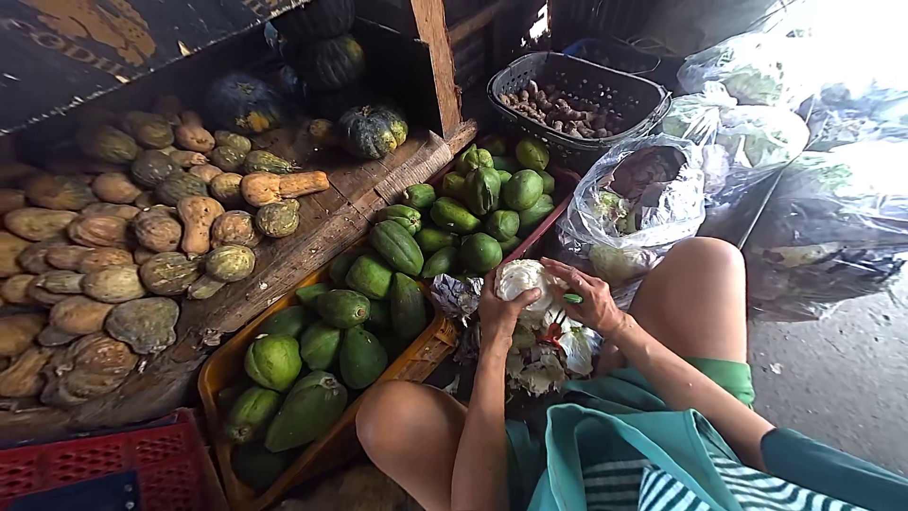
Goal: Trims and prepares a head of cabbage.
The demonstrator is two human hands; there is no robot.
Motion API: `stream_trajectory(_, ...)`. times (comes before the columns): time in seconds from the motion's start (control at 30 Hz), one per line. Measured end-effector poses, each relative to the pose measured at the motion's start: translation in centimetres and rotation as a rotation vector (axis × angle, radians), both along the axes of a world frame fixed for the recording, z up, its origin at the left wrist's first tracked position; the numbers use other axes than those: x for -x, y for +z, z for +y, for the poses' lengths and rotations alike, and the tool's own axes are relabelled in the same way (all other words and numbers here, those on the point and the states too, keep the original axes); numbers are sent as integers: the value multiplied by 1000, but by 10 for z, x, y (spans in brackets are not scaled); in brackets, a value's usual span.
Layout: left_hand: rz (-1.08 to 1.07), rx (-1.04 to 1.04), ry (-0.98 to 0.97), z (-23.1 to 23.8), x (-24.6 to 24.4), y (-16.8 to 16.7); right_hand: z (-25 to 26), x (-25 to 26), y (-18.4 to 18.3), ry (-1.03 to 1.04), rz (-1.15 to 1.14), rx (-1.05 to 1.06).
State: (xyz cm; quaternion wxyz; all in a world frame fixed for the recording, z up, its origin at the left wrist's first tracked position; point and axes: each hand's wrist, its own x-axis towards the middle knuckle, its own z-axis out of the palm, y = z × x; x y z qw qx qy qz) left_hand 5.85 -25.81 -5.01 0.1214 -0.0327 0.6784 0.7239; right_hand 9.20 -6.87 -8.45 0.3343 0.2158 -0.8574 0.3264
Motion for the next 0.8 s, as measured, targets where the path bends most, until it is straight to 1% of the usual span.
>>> stream_trajectory(0.07, 45, 6, 11, -6, 1, 2, 8, 1, -2, -70, 14, -31)
stream_trajectory(0.13, 75, 27, 5, -10, 3, 2, 12, 0, -3, -94, -7, -31)
stream_trajectory(0.23, 55, 23, 0, -10, 4, 4, 5, -1, 0, -141, -12, 42)
stream_trajectory(0.3, 12, -3, 13, -10, 4, 6, 3, 0, 0, -228, -57, 115)
stream_trajectory(0.37, -42, -52, 25, -12, 4, 7, 3, 2, 3, -327, -150, 176)
stream_trajectory(0.43, -71, -92, 26, -13, 4, 10, 4, 3, 6, -393, -294, 243)
stream_trajectory(0.5, -98, -128, 14, -13, 2, 12, 5, 4, 9, -414, -451, 319)
stream_trajectory(0.57, -154, -189, 23, -11, 0, 17, 8, 7, 4, -424, -565, 400)
stream_trajectory(0.63, -235, -244, 58, -9, -1, 22, 15, 10, -8, -401, -679, 531)
stream_trajectory(0.7, -225, -225, 109, -8, 0, 21, 15, 10, -14, -333, -734, 811)
stream_trajectory(0.77, -82, -84, 133, -8, 4, 11, 8, 10, -3, -221, -813, 1116)
stream_trajectory(0.8, 11, 38, 137, -8, 6, 6, 5, 9, 3, -164, -882, 1185)
